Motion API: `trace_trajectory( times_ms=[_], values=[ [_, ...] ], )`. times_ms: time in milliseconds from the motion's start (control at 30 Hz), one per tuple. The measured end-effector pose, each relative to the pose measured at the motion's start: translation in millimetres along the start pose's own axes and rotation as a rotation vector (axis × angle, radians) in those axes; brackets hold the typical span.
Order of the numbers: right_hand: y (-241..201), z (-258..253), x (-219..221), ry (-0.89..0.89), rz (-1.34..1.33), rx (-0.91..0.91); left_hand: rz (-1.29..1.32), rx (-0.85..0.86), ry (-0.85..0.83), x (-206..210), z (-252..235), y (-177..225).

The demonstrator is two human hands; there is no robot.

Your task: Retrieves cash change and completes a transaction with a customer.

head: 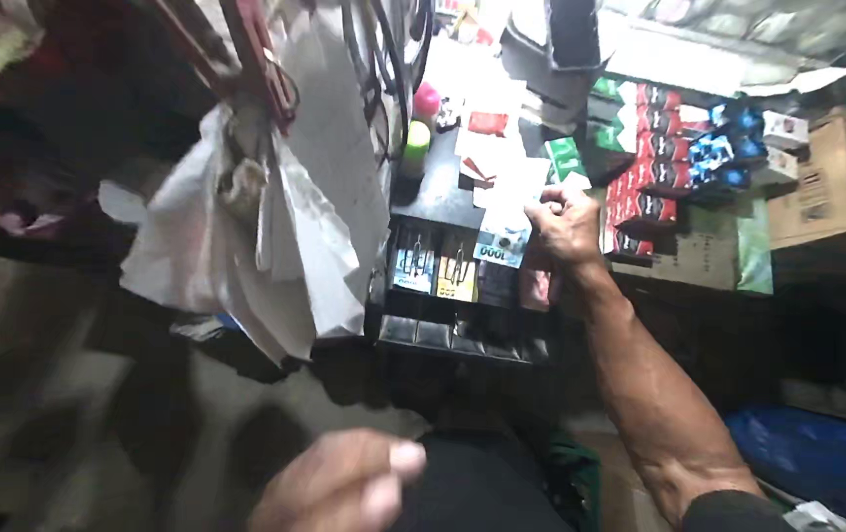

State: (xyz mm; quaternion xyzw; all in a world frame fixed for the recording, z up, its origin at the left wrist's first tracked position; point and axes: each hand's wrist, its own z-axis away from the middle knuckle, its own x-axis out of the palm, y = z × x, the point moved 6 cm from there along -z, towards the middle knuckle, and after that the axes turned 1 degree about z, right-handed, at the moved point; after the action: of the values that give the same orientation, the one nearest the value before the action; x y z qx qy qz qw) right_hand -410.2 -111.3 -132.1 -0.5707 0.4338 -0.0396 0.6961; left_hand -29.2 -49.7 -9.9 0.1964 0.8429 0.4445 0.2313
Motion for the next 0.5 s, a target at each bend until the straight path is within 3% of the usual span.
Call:
trace_trajectory(
  times_ms=[67,133,200,300,500],
  values=[
    [-3.7,-32.2,3.8,-0.001,0.07,-0.035,0.085,-0.034,-0.019,11.6,20.1,-59.4],
    [-0.2,-62.2,5.6,0.024,0.103,0.01,0.126,-0.044,-0.069,30.0,30.6,-90.3],
    [-5.7,-68.2,-0.8,0.057,0.143,0.071,0.099,-0.03,-0.124,44.8,36.6,-98.8],
    [-17.8,-49.6,-20.9,0.112,0.146,-0.047,0.087,-0.029,-0.138,58.7,37.1,-105.8],
    [26.8,-11.0,-97.6,0.042,-0.006,-0.182,-0.009,-0.079,-0.066,96.9,19.7,-111.7]
  ],
)
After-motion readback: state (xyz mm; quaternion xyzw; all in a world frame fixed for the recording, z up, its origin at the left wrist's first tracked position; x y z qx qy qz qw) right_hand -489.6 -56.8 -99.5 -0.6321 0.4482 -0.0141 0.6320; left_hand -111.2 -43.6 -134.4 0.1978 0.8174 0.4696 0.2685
